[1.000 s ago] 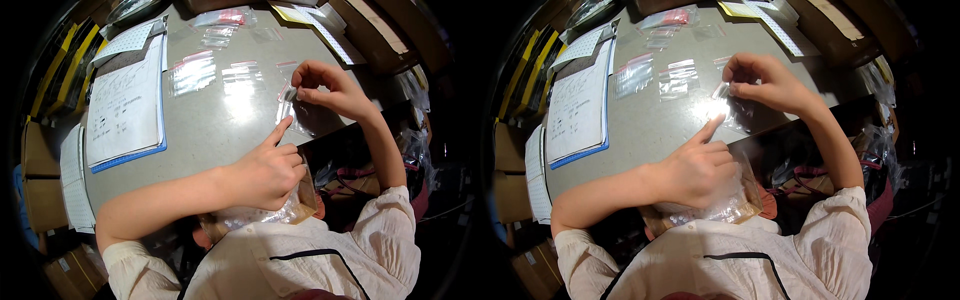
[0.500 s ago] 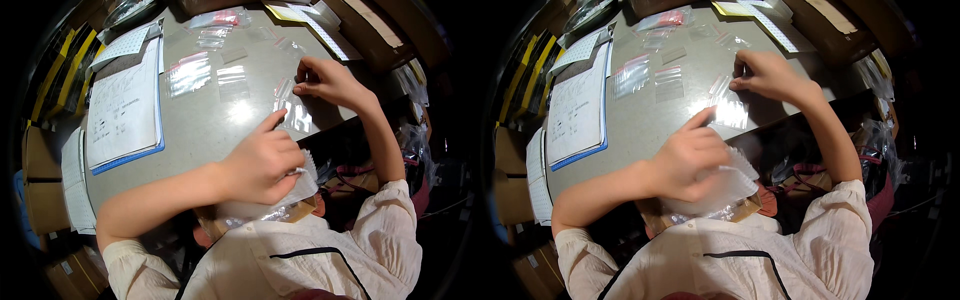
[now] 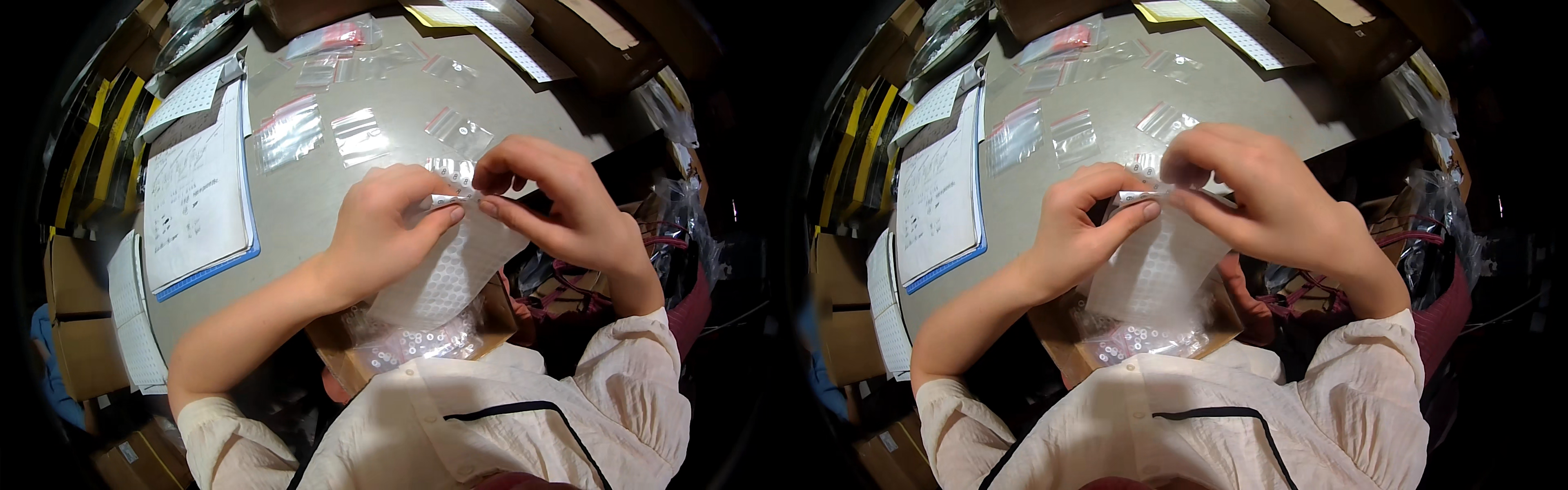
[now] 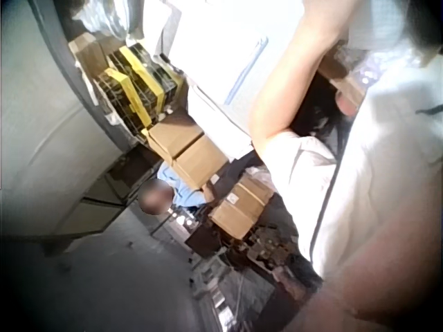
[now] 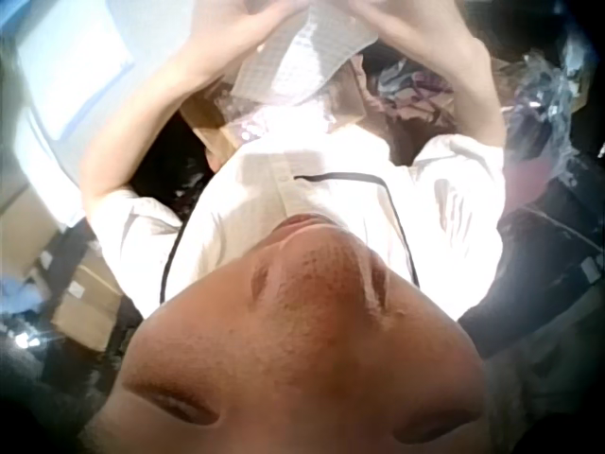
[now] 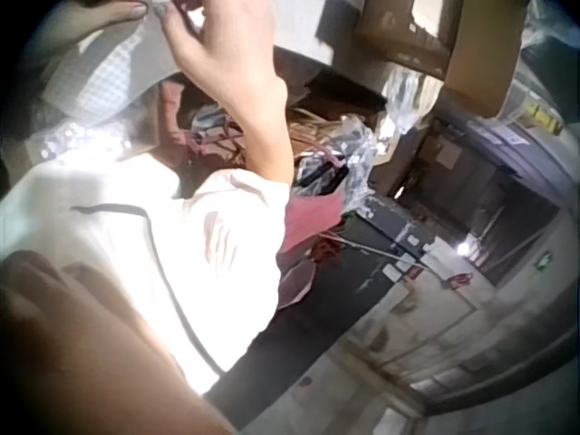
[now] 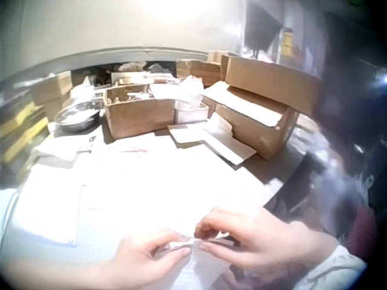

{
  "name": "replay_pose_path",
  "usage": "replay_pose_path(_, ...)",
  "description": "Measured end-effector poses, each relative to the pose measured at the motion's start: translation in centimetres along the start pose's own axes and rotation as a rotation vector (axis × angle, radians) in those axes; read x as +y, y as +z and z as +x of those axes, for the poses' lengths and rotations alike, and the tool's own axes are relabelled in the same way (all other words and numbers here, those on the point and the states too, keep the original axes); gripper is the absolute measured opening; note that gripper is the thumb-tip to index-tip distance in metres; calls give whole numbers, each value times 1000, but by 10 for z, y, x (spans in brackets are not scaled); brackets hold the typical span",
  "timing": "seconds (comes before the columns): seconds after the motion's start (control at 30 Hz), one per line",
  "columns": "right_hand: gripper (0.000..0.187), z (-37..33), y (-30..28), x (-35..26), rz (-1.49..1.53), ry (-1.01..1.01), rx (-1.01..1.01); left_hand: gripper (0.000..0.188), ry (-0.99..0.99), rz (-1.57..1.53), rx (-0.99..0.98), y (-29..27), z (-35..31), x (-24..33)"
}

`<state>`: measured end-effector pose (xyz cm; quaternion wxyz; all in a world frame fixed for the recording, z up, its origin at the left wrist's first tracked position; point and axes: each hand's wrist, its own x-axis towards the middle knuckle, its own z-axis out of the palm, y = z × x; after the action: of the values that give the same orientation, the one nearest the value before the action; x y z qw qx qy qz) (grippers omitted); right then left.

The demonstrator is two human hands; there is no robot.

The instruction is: The person repeatedly picks small white circular items from a sheet and places them into small clear plastic bags. They fold the top of each bag after filling it and set it aside on the table. The process is repeated continuously with multiple bags.

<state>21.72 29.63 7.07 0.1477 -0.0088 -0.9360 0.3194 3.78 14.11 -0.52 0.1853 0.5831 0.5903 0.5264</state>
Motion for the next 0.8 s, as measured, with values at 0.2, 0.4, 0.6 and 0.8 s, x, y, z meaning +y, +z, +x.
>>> replay_pose_path(0.2,27,2,19,-9,-191,-97,135,14,-10,-113,-8,1,2,8)
replay_pose_path(0.4,23,-5,3,6,-127,85,93,12,3,-17,-17,-1,-1,4)
replay_pose_path(0.6,21,-11,9,10,-192,108,29,10,61,59,-38,-2,2,8)
replay_pose_path(0.8,18,-11,11,12,-192,52,55,10,-29,-25,-31,-3,3,11)
